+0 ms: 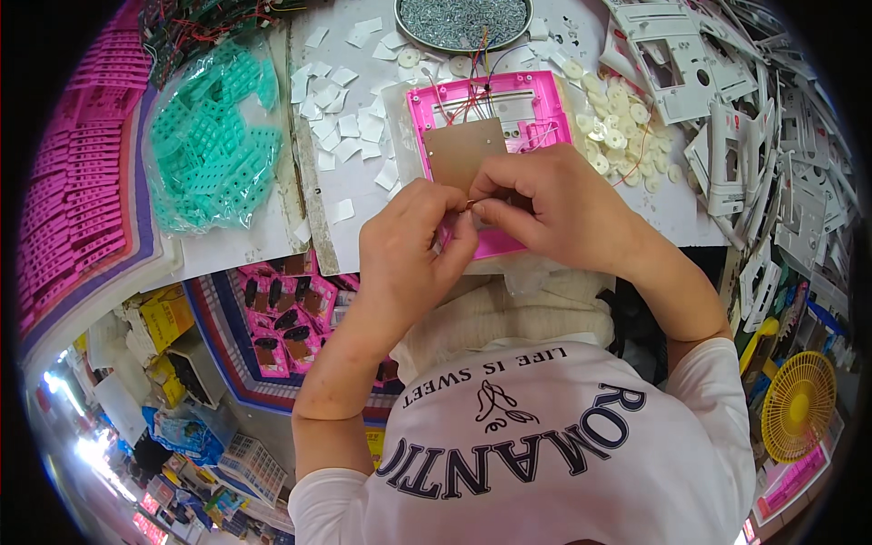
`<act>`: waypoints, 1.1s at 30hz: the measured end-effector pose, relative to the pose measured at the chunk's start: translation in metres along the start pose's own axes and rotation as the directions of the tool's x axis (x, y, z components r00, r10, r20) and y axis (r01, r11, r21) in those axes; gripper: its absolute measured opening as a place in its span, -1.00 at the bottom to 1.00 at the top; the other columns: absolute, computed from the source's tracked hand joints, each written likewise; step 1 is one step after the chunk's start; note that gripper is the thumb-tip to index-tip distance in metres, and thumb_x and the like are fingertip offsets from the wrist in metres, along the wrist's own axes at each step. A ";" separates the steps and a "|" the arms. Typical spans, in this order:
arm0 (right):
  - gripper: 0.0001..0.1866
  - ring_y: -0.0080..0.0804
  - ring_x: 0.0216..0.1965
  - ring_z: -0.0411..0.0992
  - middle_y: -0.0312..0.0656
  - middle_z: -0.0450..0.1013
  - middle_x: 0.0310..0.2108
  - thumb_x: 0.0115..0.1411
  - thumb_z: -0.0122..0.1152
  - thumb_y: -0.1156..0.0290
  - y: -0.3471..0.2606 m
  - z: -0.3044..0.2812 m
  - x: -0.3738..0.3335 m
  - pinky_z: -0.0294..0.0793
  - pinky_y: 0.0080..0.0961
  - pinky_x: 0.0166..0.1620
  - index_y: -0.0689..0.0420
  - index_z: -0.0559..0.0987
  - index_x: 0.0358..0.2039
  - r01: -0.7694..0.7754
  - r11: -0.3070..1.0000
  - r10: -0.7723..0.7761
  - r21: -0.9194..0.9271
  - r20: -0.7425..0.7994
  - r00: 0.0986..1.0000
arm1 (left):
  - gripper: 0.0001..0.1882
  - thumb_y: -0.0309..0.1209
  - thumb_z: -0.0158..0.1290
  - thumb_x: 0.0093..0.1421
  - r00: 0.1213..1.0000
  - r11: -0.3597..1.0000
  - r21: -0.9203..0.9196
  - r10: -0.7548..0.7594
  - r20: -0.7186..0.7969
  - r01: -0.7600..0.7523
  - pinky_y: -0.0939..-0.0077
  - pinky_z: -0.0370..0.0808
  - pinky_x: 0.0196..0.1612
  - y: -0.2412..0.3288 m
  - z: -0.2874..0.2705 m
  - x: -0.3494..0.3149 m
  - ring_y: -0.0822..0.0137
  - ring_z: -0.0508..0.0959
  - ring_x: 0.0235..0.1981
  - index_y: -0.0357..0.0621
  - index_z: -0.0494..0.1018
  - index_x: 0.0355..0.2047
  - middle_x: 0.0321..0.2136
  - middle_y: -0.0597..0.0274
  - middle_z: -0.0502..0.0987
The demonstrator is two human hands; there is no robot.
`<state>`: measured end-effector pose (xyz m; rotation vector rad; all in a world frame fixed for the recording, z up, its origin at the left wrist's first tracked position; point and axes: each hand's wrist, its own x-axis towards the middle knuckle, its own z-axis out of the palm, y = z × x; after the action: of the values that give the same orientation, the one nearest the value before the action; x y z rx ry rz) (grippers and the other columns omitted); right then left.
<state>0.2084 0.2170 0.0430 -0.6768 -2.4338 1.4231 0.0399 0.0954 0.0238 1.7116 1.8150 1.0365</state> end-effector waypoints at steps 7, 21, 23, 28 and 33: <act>-0.88 -0.08 -0.46 0.58 -0.03 0.58 -0.50 0.16 0.29 0.46 0.006 -0.002 -0.002 0.54 -0.28 -0.36 0.24 0.61 -0.33 0.014 0.996 -0.006 0.093 -0.080 0.997 | -0.81 -0.58 0.22 0.07 0.996 0.995 -0.062 -0.081 0.032 0.083 0.52 0.41 -0.52 0.000 -0.003 0.001 0.39 0.46 -0.60 -0.14 0.52 -0.29 -0.48 0.26 0.52; -0.88 -0.11 -0.43 0.60 -0.04 0.59 -0.48 0.17 0.26 0.48 0.005 -0.002 -0.002 0.56 -0.28 -0.32 0.23 0.61 -0.29 -0.041 0.993 0.047 0.112 -0.057 0.997 | -0.89 -0.64 0.20 0.15 0.992 0.979 -0.166 -0.114 0.047 0.121 0.67 0.19 -0.57 0.005 -0.002 0.001 0.66 0.28 -0.64 -0.23 0.55 -0.31 -0.51 0.39 0.46; -0.88 -0.10 -0.43 0.60 -0.04 0.60 -0.48 0.17 0.26 0.49 0.006 -0.002 -0.002 0.56 -0.27 -0.32 0.23 0.61 -0.28 -0.040 0.993 0.047 0.113 -0.054 0.997 | -0.90 -0.64 0.19 0.16 0.992 0.978 -0.167 -0.118 0.054 0.125 0.68 0.20 -0.56 0.004 -0.002 0.001 0.66 0.30 -0.62 -0.23 0.55 -0.31 -0.50 0.38 0.46; -0.83 -0.07 -0.42 0.59 -0.05 0.58 -0.44 0.16 0.27 0.49 0.006 0.001 -0.001 0.56 -0.24 -0.33 0.21 0.57 -0.22 -0.014 0.997 0.021 0.082 -0.085 0.996 | -0.91 -0.63 0.17 0.18 0.981 0.949 -0.250 -0.177 0.084 0.193 0.68 0.24 -0.52 0.001 0.000 -0.001 0.65 0.31 -0.59 -0.24 0.54 -0.30 -0.48 0.39 0.48; -0.81 -0.09 -0.41 0.54 -0.09 0.50 -0.38 0.16 0.30 0.49 -0.002 0.011 -0.013 0.55 -0.29 -0.36 0.20 0.54 -0.21 0.207 0.941 -0.279 -0.268 -0.262 0.924 | -0.89 -0.63 0.17 0.18 0.905 0.714 -0.565 -0.390 0.169 0.413 0.67 0.25 -0.50 0.000 0.004 -0.005 0.64 0.27 -0.59 -0.24 0.56 -0.27 -0.49 0.38 0.46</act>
<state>0.2147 0.2012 0.0397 -0.5616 -2.3639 0.8751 0.0434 0.0913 0.0208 0.8989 1.5102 1.1940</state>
